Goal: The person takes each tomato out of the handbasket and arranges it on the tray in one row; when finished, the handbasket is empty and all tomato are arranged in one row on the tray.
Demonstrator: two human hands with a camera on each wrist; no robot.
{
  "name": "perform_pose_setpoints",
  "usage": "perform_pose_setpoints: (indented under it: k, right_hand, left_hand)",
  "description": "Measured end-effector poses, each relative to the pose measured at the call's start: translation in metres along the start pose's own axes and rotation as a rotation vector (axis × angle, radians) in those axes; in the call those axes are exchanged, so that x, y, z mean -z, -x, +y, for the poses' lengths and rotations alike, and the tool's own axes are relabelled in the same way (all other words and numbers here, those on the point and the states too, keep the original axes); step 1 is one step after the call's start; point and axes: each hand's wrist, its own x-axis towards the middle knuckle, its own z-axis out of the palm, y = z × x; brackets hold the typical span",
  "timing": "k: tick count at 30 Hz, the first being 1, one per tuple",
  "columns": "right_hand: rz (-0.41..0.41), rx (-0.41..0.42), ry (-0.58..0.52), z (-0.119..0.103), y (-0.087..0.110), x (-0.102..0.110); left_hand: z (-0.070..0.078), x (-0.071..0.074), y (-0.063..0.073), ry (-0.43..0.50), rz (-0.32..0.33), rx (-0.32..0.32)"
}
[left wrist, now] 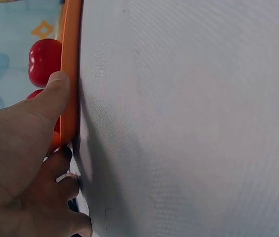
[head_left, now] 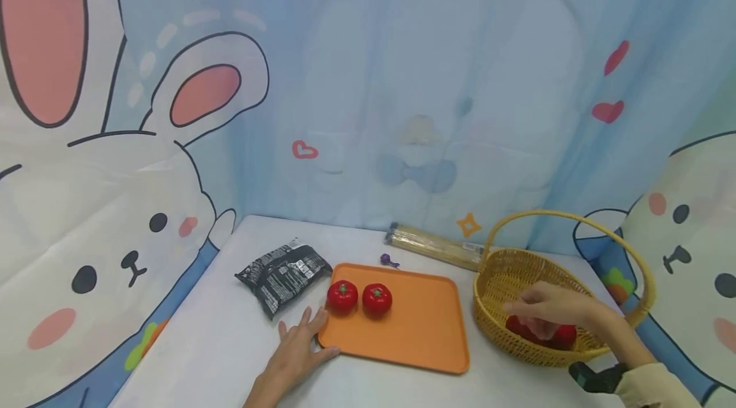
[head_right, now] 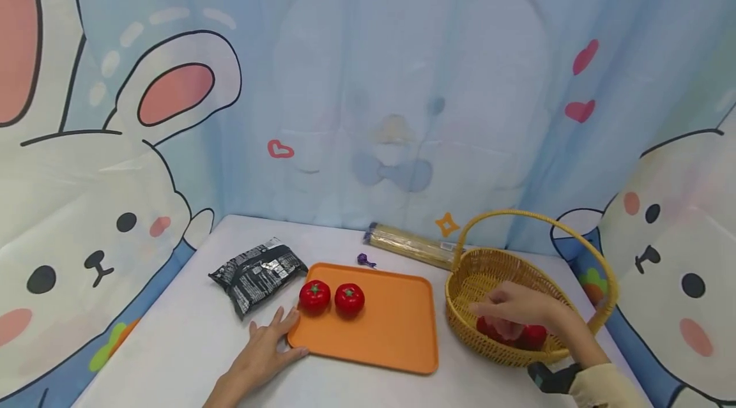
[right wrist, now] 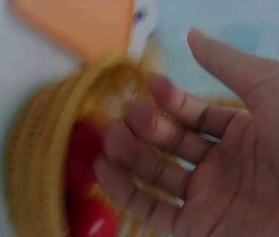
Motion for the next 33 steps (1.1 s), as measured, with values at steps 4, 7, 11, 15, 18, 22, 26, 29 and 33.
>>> perform_pose_setpoints:
  k: [4, 7, 11, 15, 18, 22, 26, 29, 33]
  right_hand:
    - [0.149, -0.113, 0.084, 0.039, 0.0, 0.006]
    - [0.359, -0.069, 0.205, 0.051, -0.006, 0.012]
    - [0.569, -0.01, 0.355, 0.048, -0.008, 0.023]
    - [0.581, -0.028, 0.323, 0.043, -0.009, 0.031]
    - [0.598, -0.077, 0.307, 0.043, -0.015, 0.034]
    - [0.665, -0.206, 0.233, 0.043, -0.028, 0.037]
    - [0.676, -0.289, 0.152, 0.043, -0.039, 0.039]
    - [0.649, -0.332, 0.1, 0.046, -0.047, 0.04]
    - [0.61, -0.384, 0.048, 0.053, -0.058, 0.041]
  left_hand:
    - [0.0, -0.001, 0.001, -0.006, 0.014, -0.011]
    - [-0.001, -0.001, 0.0, -0.016, 0.014, -0.023]
    - [-0.001, -0.001, 0.0, -0.017, 0.008, -0.012]
    - [-0.001, -0.001, -0.001, -0.01, 0.0, -0.008]
    - [-0.001, -0.001, -0.002, -0.012, -0.003, -0.006]
    - [-0.004, 0.0, -0.001, -0.016, 0.006, -0.001]
    - [-0.006, -0.001, 0.0, -0.014, 0.011, -0.016]
    - [-0.007, -0.002, 0.0, -0.008, 0.01, -0.022]
    - [-0.006, -0.003, 0.0, -0.005, 0.011, -0.023]
